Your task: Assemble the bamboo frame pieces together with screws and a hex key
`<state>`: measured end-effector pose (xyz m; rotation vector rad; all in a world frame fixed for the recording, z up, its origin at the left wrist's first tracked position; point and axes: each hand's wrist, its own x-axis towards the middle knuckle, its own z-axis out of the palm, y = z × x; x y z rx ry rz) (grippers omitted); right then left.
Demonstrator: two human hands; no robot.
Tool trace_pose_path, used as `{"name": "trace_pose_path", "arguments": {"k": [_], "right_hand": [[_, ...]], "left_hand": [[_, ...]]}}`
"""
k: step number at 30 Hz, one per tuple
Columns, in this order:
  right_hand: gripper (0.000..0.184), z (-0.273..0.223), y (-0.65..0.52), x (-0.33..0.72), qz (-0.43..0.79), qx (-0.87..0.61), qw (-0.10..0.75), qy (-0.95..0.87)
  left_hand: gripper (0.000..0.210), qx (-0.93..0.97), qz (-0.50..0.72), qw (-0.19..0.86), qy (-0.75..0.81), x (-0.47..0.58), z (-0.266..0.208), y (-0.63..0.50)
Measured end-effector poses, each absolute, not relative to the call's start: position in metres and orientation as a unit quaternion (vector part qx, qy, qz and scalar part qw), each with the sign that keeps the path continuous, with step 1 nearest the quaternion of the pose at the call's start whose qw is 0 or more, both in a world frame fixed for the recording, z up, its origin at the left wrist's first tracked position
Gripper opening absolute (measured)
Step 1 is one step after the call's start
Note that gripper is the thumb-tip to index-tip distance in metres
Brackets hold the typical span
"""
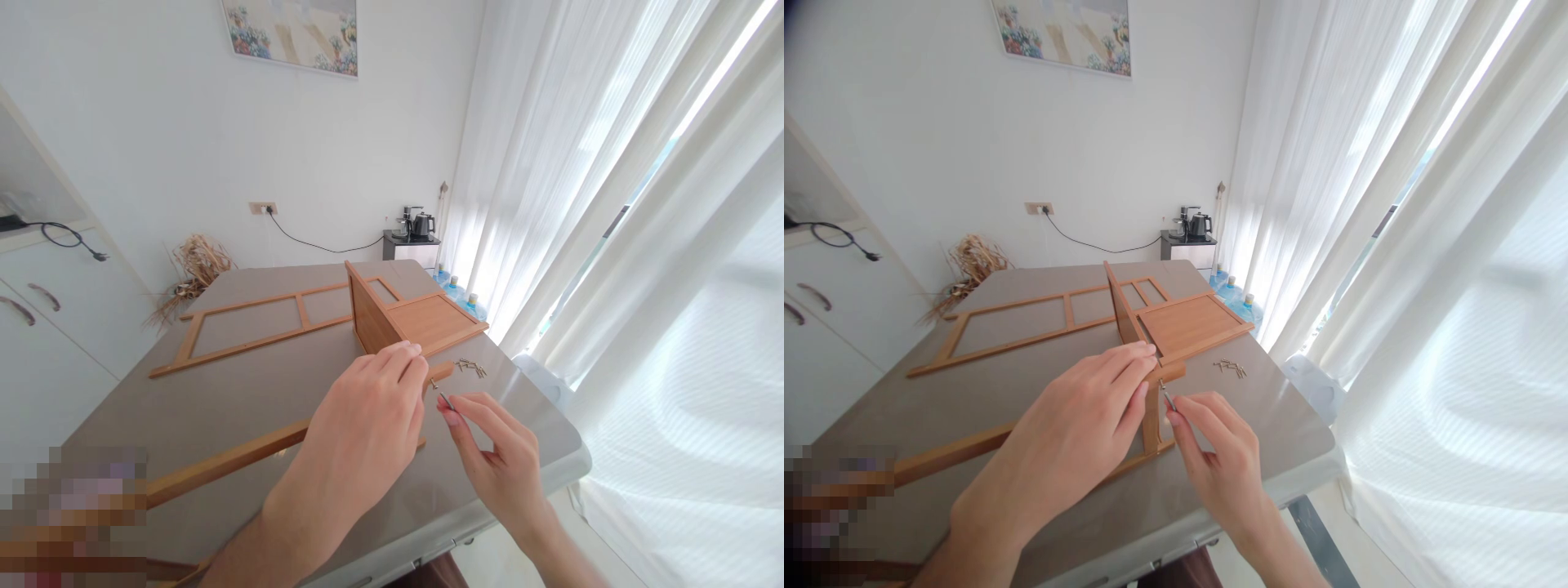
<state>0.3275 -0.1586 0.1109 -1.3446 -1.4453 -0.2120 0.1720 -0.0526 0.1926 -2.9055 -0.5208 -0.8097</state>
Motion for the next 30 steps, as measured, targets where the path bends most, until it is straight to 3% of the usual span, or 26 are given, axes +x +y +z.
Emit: {"name": "trace_pose_path", "arguments": {"k": [10, 30], "right_hand": [[0.039, 0.116, -0.157, 0.337, -0.162, -0.546, 0.493, -0.658], [0.014, 0.129, -0.140, 0.326, -0.158, -0.616, 0.498, -0.589]], "left_hand": [[0.024, -0.943, -0.279, 0.043, -0.175, 0.172, 0.192, -0.052], [0.020, -0.932, -0.312, 0.066, -0.170, 0.177, 0.188, -0.051]]}}
